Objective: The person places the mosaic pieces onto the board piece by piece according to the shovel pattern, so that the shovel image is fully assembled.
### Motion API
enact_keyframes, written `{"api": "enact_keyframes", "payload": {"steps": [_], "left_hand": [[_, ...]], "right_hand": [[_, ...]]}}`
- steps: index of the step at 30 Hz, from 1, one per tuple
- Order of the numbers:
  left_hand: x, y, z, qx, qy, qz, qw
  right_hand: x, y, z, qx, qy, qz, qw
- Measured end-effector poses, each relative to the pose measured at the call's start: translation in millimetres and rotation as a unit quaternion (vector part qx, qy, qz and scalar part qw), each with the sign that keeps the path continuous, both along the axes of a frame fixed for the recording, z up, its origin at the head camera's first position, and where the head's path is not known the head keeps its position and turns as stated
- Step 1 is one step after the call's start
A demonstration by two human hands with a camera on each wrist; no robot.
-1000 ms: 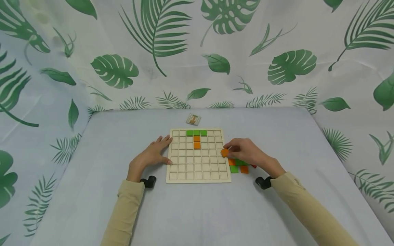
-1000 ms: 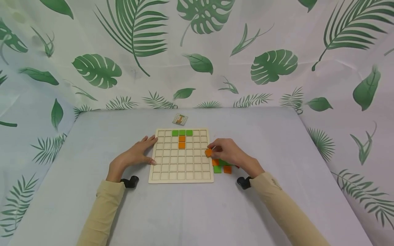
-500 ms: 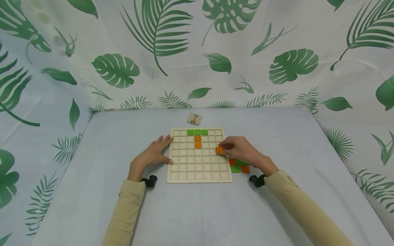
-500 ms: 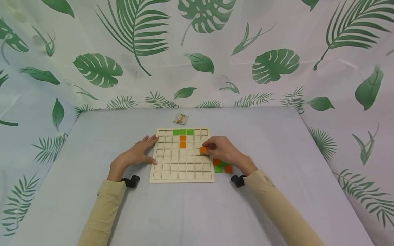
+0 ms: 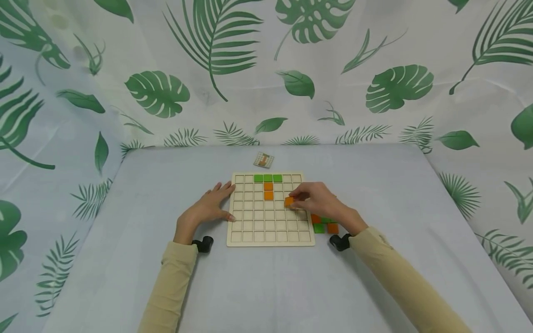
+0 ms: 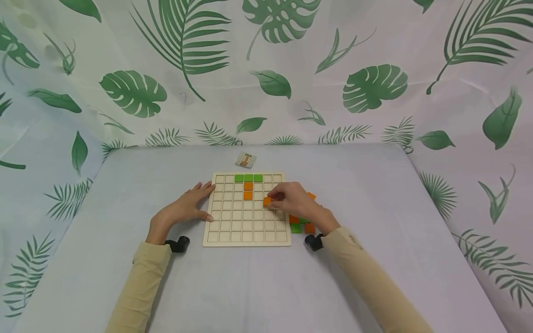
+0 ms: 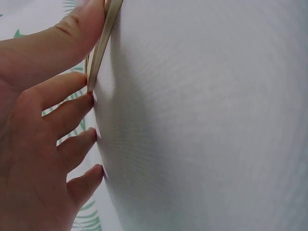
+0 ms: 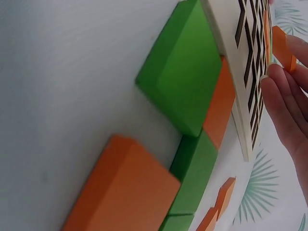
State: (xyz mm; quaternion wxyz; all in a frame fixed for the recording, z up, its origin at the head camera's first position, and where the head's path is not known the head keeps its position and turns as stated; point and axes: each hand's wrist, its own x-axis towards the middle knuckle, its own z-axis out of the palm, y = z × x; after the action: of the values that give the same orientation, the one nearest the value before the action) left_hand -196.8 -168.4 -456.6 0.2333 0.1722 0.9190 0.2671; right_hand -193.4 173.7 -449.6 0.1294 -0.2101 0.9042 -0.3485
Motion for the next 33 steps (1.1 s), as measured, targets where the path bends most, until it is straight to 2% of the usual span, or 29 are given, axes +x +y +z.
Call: {"api": "enact_keyframes", "payload": {"steps": [15,23,33], "left_hand": [[0.9,0.5,2.2,-0.004,-0.005,0.002,1.0],[0.9,1.4,4.7,-0.002,-0.011,0.003,0.9999],[-1.3,0.6,0.3,-0.005,-0.006,0.0,1.0]], "right_hand": [[-4.4,-21,1.4,-0.009,0.014,0.028,0.9995],[-9.0,-33,-3.7,-0.004,0.031,0.051,0.9982],[-12.2,-44,-6.5,0.0,0.038,0.067,0.9971]]}}
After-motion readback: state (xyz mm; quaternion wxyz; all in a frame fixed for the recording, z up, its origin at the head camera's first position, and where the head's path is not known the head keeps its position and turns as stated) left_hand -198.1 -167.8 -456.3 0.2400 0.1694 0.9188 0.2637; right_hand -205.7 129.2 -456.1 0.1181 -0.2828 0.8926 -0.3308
